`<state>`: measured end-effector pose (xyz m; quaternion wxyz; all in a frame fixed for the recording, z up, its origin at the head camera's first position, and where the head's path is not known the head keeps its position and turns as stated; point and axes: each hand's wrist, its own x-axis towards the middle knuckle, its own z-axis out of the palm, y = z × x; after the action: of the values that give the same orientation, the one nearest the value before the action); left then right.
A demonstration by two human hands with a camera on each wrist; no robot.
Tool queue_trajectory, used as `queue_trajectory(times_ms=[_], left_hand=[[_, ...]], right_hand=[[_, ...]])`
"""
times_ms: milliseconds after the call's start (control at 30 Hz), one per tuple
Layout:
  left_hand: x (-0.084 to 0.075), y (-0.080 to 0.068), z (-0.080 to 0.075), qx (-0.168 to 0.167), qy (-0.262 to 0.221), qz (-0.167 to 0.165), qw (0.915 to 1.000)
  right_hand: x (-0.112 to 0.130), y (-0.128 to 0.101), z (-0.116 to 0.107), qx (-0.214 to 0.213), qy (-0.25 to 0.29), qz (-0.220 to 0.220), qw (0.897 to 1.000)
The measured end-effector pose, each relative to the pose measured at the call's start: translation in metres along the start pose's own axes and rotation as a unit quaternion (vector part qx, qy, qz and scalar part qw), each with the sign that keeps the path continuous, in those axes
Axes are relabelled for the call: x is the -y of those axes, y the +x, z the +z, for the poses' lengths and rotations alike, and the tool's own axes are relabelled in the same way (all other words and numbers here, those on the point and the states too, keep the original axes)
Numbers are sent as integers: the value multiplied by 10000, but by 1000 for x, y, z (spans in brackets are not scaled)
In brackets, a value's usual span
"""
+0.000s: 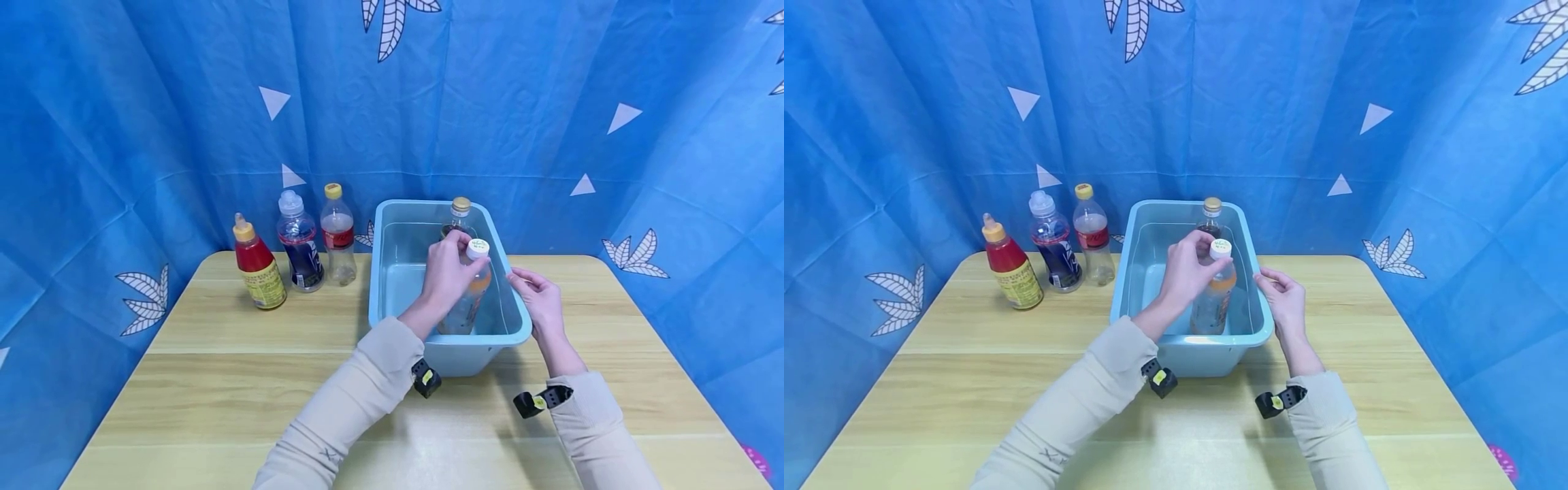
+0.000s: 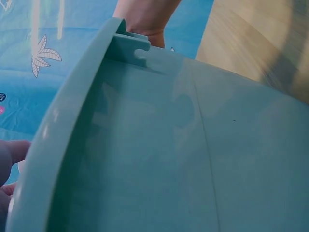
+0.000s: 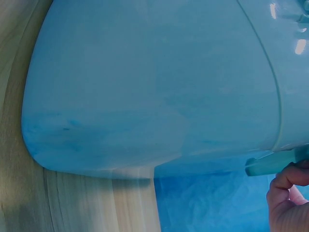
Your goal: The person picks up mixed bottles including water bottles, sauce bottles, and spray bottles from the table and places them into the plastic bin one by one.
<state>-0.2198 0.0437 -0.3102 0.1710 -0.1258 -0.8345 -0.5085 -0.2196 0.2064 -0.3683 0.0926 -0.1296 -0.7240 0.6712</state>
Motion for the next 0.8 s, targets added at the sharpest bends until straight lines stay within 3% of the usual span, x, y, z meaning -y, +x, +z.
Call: queue_trajectory(times_ms=[800], left_hand=[[7, 0, 12, 344, 295, -403, 9982]], right_hand=[[-4, 1, -1, 89, 157, -24, 9998]])
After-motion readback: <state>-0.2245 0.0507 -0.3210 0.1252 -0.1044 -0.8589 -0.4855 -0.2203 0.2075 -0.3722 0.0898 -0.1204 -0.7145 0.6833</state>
